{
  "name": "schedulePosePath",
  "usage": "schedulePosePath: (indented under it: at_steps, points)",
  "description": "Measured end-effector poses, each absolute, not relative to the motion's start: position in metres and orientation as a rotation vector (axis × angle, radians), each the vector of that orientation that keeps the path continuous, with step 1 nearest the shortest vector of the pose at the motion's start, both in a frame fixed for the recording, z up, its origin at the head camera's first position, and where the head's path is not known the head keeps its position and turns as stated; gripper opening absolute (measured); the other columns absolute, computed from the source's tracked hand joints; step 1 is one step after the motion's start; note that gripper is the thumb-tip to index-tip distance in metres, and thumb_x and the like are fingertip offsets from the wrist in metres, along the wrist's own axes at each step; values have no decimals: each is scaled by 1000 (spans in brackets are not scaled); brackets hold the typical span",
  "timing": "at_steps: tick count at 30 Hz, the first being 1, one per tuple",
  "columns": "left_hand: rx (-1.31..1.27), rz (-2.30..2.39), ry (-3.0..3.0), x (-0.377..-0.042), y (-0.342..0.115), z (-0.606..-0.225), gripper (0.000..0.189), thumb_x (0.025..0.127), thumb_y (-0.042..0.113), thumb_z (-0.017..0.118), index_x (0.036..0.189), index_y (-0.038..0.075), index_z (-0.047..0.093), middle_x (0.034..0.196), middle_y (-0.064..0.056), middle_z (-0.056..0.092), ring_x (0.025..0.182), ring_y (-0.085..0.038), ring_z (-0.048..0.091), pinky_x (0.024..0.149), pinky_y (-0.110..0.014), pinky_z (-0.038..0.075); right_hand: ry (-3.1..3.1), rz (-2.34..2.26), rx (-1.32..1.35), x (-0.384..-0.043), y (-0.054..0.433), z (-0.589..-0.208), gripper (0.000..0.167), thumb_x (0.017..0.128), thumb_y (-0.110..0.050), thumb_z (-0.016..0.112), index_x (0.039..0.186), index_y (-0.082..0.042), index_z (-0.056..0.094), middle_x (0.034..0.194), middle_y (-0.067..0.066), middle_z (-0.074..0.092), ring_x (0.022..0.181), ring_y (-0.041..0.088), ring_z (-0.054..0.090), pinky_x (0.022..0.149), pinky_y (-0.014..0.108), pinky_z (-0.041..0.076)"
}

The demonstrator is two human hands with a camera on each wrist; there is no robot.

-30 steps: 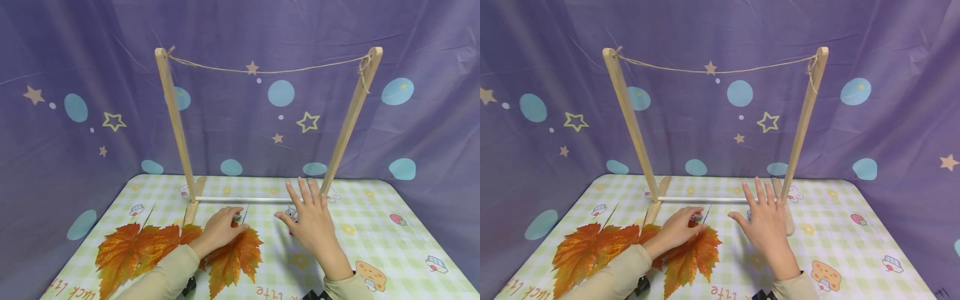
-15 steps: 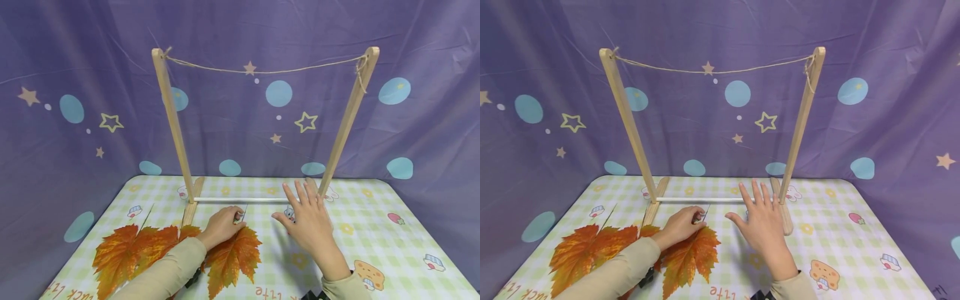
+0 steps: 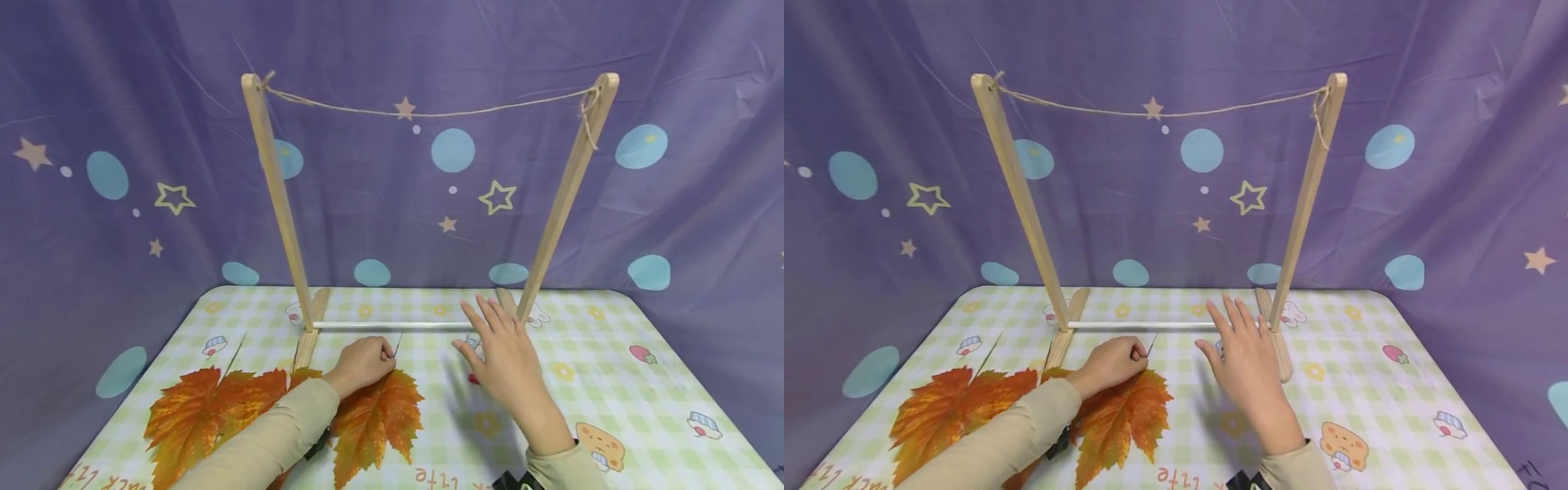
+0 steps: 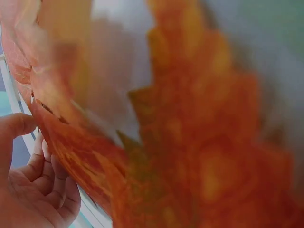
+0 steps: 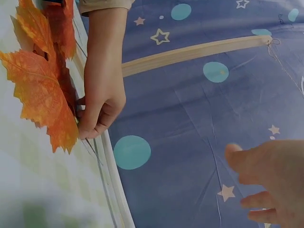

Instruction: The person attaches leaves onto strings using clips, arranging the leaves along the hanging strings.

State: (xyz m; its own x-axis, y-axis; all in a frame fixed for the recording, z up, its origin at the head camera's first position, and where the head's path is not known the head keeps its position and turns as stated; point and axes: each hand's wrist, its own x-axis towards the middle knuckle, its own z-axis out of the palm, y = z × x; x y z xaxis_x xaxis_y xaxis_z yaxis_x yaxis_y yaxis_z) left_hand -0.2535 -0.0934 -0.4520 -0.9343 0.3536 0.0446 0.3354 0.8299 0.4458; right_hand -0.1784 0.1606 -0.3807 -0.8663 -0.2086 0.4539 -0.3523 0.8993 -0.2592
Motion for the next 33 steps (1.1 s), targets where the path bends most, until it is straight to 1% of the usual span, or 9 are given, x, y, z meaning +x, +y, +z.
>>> schedulePosePath:
  at_steps: [3,5,14,19,20,23,26,29,33]
  points:
    - [524,700,2950,-253,-94,-450,6,90,23,67,90,17,69,79,9,64,72,-8,59,69,-32,50,-2617,500,440,-178,164,-380,58,93,-32,71,144,-12,53,148,15,47,138,37,39,109,62,28]
    - [512,698,2940,-252,-95,-449,7,91,24,67,92,17,69,80,9,64,72,-8,59,69,-33,50,-2619,513,464,-178,167,-379,56,93,-32,71,143,-12,54,146,14,50,136,36,42,108,62,30]
    - [482,834,2907,-247,-105,-440,8,93,24,66,94,17,70,83,8,64,71,-8,58,69,-34,49,-2518,523,635,-182,178,-380,57,88,-32,77,137,-10,59,137,14,58,130,35,48,105,59,35]
    - [451,986,2818,-243,-110,-429,13,94,23,65,100,14,73,72,7,65,65,-10,59,71,-35,49,-2516,614,679,-183,183,-381,55,88,-30,77,137,-11,60,139,11,57,129,35,50,106,57,34]
    - [446,1014,2802,-242,-111,-426,15,94,23,65,101,14,73,72,7,65,65,-10,59,71,-35,49,-2520,630,681,-183,183,-382,54,89,-29,76,137,-11,60,139,11,57,129,35,50,106,57,35]
    - [438,1072,2772,-241,-114,-418,19,95,24,66,106,13,74,75,6,66,65,-11,60,67,-36,49,-2534,658,674,-183,185,-383,53,89,-29,76,137,-10,60,139,11,57,127,35,51,105,56,36]
    - [438,1081,2780,-239,-115,-410,19,94,27,68,108,14,73,83,7,66,67,-11,59,62,-35,48,-2552,662,666,-184,187,-384,50,89,-28,76,134,-9,62,137,12,58,126,35,53,105,56,37]
    - [444,1081,2799,-236,-116,-402,19,94,29,69,107,16,73,83,8,67,65,-11,59,58,-33,46,-2560,655,662,-185,189,-384,46,89,-26,76,130,-8,65,136,12,59,125,36,53,104,56,38]
    - [448,1121,2838,-230,-118,-390,15,94,29,70,105,19,72,82,11,67,68,-9,60,59,-32,47,-2556,655,658,-188,190,-384,43,89,-24,76,127,-8,67,135,12,60,125,36,53,104,56,38]
